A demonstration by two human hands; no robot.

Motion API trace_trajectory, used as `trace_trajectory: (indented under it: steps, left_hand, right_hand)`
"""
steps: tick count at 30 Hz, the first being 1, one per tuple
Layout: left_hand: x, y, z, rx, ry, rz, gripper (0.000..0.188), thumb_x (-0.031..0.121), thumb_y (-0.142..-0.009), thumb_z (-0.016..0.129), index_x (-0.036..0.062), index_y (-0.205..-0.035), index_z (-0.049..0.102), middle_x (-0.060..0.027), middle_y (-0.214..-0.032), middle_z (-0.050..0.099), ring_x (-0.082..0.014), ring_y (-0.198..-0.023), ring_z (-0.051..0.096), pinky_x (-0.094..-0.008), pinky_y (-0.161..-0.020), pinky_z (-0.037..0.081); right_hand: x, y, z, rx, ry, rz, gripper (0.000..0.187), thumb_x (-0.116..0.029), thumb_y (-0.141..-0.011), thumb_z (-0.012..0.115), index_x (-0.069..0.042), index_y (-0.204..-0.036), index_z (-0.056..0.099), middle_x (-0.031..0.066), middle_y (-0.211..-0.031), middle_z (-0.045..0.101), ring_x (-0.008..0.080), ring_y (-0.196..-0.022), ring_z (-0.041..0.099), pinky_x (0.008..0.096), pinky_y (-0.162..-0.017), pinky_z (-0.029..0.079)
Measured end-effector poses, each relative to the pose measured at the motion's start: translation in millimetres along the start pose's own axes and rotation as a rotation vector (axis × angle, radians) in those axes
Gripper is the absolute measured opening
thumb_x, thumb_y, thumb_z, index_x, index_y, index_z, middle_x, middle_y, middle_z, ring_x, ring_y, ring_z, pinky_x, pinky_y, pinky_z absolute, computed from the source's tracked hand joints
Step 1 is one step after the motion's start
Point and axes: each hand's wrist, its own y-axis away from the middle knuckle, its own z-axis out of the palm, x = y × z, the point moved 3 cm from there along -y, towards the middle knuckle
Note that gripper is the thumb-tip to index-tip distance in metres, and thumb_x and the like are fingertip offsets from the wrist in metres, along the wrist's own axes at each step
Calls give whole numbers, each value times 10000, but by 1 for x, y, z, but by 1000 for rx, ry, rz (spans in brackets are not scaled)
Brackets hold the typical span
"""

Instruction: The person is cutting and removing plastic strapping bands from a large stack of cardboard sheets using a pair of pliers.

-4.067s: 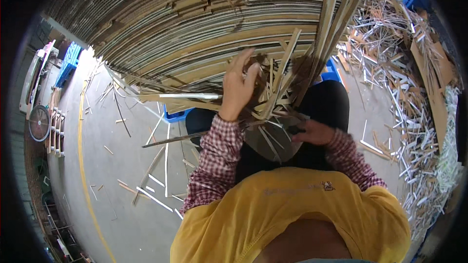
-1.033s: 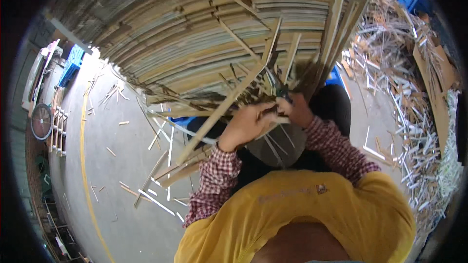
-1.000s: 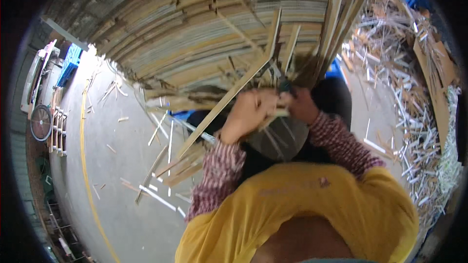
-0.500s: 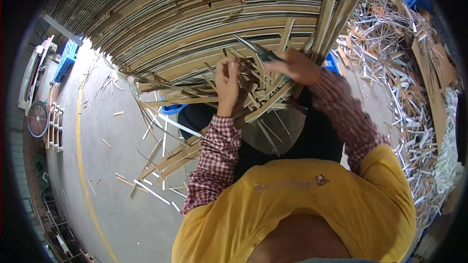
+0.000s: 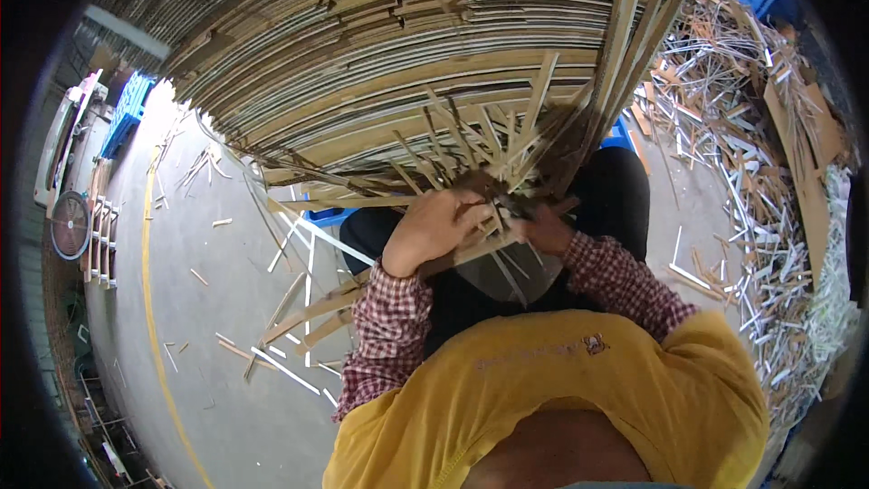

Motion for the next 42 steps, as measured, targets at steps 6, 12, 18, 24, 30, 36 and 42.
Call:
trace_trajectory:
  steps: [6, 12, 18, 24, 30, 36, 42]
  left_hand:
    - [-45, -24, 21, 217, 554, -60, 394, 353, -881, 439, 33, -1102, 503, -88, -981, 567, -158, -835, 540, -275, -728, 425]
    - [-35, -47, -7, 587, 756, 35, 388, 363, -902, 394, 42, -1121, 398, -95, -1028, 509, -174, -924, 502, -284, -804, 396]
    - [-10, -65, -20, 611, 656, 191, 332, 264, -916, 385, 25, -1146, 398, -77, -1036, 471, -142, -931, 459, -259, -797, 380]
    - [-18, -79, -24, 579, 567, 71, 398, 337, -912, 369, 28, -1156, 428, -90, -1073, 468, -166, -999, 442, -291, -854, 364]
    - [21, -24, 2, 306, 562, -156, 333, 239, -855, 486, 11, -1097, 464, -138, -1093, 516, -209, -983, 505, -285, -800, 396]
    - [0, 4, 77, -490, 122, -198, 375, 180, -824, 517, 58, -1172, 447, -157, -1203, 445, -261, -981, 516, -334, -821, 409]
    - [-41, -37, 67, 268, 451, -10, 358, 271, -866, 489, 56, -1152, 469, -97, -1103, 520, -203, -896, 535, -307, -709, 436]
  right_hand:
    - [-13, 8, -59, -367, 139, -22, 307, -290, -805, 553, -13, -929, 602, 82, -728, 592, 148, -666, 537, 291, -664, 435]
    - [-91, -109, -47, -98, 135, 3, 347, -325, -831, 525, 1, -808, 640, 77, -767, 620, 140, -709, 562, 273, -684, 421]
    - [-95, -144, -32, -8, -5, 21, 354, -323, -845, 509, 1, -740, 602, 24, -651, 537, 94, -549, 453, 252, -498, 370]
    - [-91, -154, -15, 51, 96, 138, 403, -302, -818, 503, 44, -616, 544, 82, -600, 544, 133, -523, 474, 311, -520, 383]
    - [-63, -64, 1, 167, 87, -123, 335, -257, -819, 480, 72, -829, 542, 176, -672, 558, 202, -649, 544, 369, -588, 396]
    - [43, 46, -50, 202, 153, 321, 297, -239, -784, 553, 17, -935, 567, 84, -688, 563, 186, -679, 542, 329, -648, 430]
    - [-22, 65, -79, -253, 386, 218, 278, -237, -760, 548, 34, -812, 581, 130, -616, 523, 157, -620, 516, 309, -574, 424]
